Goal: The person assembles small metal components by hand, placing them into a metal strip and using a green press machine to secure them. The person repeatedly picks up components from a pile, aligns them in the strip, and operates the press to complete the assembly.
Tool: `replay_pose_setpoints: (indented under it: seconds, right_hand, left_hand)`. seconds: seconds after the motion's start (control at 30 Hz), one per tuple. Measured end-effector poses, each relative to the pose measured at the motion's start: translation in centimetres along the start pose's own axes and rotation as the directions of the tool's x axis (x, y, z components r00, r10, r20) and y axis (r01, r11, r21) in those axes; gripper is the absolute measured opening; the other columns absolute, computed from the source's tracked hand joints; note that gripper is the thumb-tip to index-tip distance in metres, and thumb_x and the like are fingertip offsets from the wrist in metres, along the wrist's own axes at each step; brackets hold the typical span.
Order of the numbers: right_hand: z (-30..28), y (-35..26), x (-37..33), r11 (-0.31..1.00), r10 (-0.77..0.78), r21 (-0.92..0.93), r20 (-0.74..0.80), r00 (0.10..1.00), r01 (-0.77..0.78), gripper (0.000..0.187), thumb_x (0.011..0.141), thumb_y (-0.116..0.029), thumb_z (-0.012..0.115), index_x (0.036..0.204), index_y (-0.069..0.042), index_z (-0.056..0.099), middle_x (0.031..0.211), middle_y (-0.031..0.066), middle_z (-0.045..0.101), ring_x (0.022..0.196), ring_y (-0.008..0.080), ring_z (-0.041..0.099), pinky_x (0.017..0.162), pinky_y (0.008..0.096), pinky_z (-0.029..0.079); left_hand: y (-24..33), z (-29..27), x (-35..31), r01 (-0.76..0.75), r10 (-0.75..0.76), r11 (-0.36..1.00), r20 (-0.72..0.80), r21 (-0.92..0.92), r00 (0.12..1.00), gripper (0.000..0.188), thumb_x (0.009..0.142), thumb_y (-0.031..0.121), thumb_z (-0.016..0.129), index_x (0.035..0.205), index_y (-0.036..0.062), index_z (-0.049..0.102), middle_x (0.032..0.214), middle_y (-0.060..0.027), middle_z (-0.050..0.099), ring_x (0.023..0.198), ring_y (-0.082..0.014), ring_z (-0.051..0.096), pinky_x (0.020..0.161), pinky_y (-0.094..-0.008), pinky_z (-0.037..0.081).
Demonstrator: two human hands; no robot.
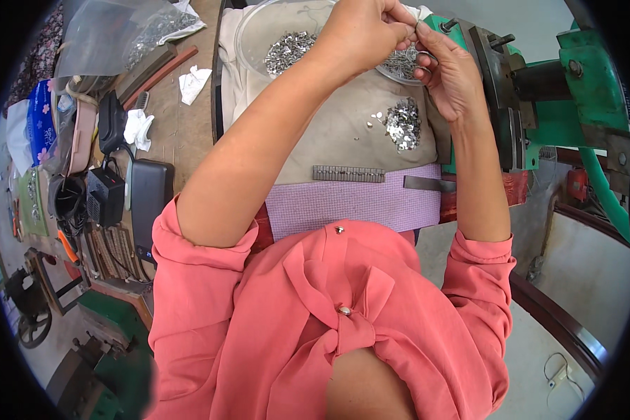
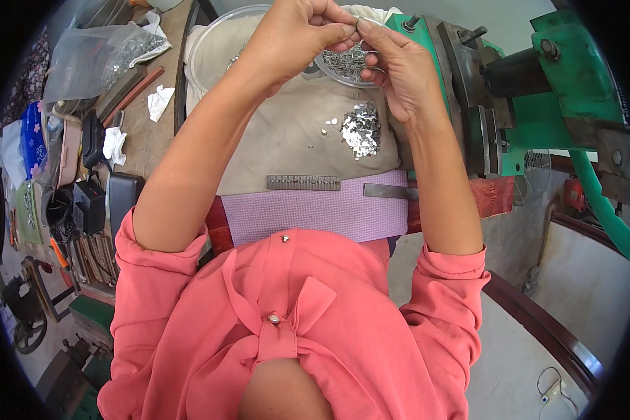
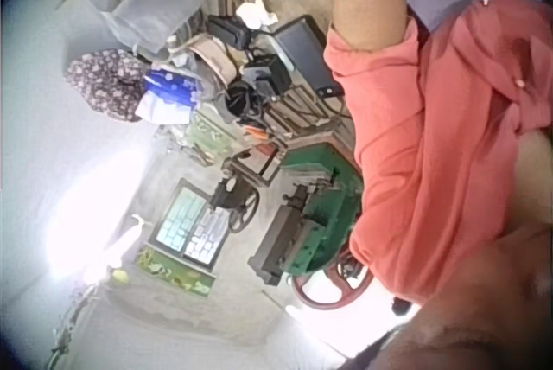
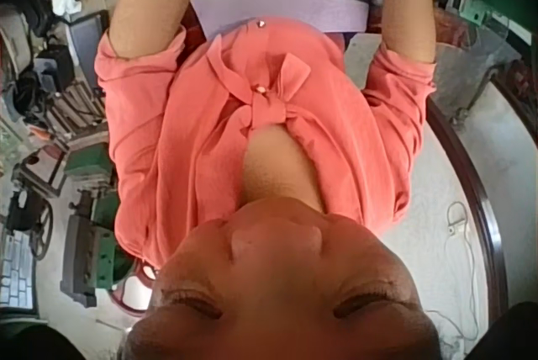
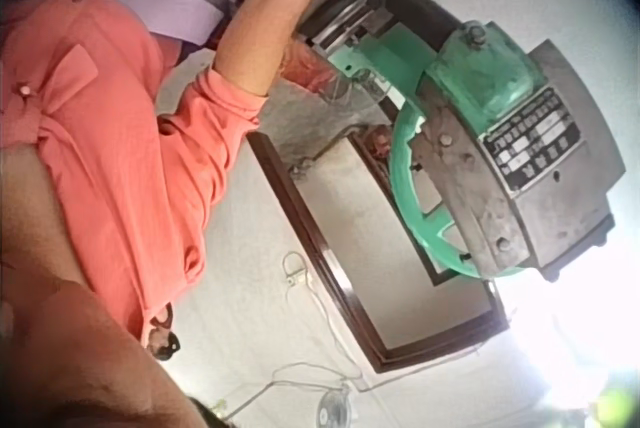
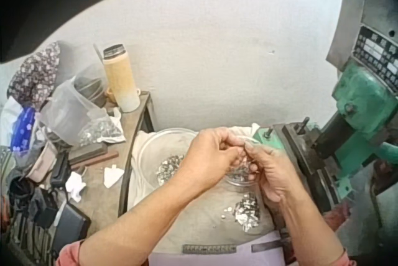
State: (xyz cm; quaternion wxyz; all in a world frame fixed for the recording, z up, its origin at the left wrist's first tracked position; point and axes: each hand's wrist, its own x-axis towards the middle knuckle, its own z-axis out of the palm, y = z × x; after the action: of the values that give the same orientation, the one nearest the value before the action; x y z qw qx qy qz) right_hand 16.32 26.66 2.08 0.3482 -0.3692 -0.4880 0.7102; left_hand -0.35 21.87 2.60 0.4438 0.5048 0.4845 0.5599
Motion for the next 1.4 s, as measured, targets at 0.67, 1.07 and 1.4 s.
replay_pose_setpoints:
  seconds: [0.67, 1.07, 1.4]
  right_hand:
    - [0.2, -0.4, 0.1, 0.979, -0.071, -0.195, -0.036, 0.997, 0.063, 0.029, 0.088, -0.027, 0.080, 0.100, -0.002, 0.076, 0.079, -0.0039, 0.066, 0.067, 0.0034, 0.054, 0.061, 0.0205, 0.049]
    - [0.2, 2.8, -8.7, 0.447, -0.368, -0.769, 0.307, 0.877, 0.457, 0.010, 0.083, -0.016, 0.077, 0.087, -0.007, 0.075, 0.078, 0.0034, 0.065, 0.067, 0.0163, 0.062, 0.060, 0.0301, 0.048]
    - [0.9, 6.9, -10.8, 0.176, -0.450, -0.805, 0.446, 0.773, 0.567, 0.013, 0.075, -0.013, 0.080, 0.079, -0.009, 0.069, 0.077, 0.0036, 0.058, 0.069, 0.0240, 0.063, 0.061, 0.0373, 0.051]
  left_hand:
    - [0.2, 0.0, -0.9, 0.073, -0.057, 0.973, -0.080, 0.218, 0.995, 0.012, 0.090, 0.005, 0.065, 0.097, -0.0035, 0.067, 0.079, -0.0109, 0.071, 0.069, -0.0175, 0.067, 0.064, -0.0275, 0.053]
    - [2.8, -2.6, -15.9, -0.102, 0.143, 0.683, 0.005, 0.724, 0.990, 0.014, 0.086, -0.002, 0.069, 0.100, 0.0000, 0.070, 0.098, -0.0133, 0.073, 0.087, -0.0247, 0.071, 0.078, -0.0340, 0.055]
    - [0.0, -0.1, -20.5, -0.236, 0.208, 0.562, 0.141, 0.793, 0.968, 0.031, 0.075, -0.003, 0.076, 0.104, 0.0041, 0.071, 0.101, -0.0090, 0.071, 0.091, -0.0271, 0.068, 0.078, -0.0361, 0.055]
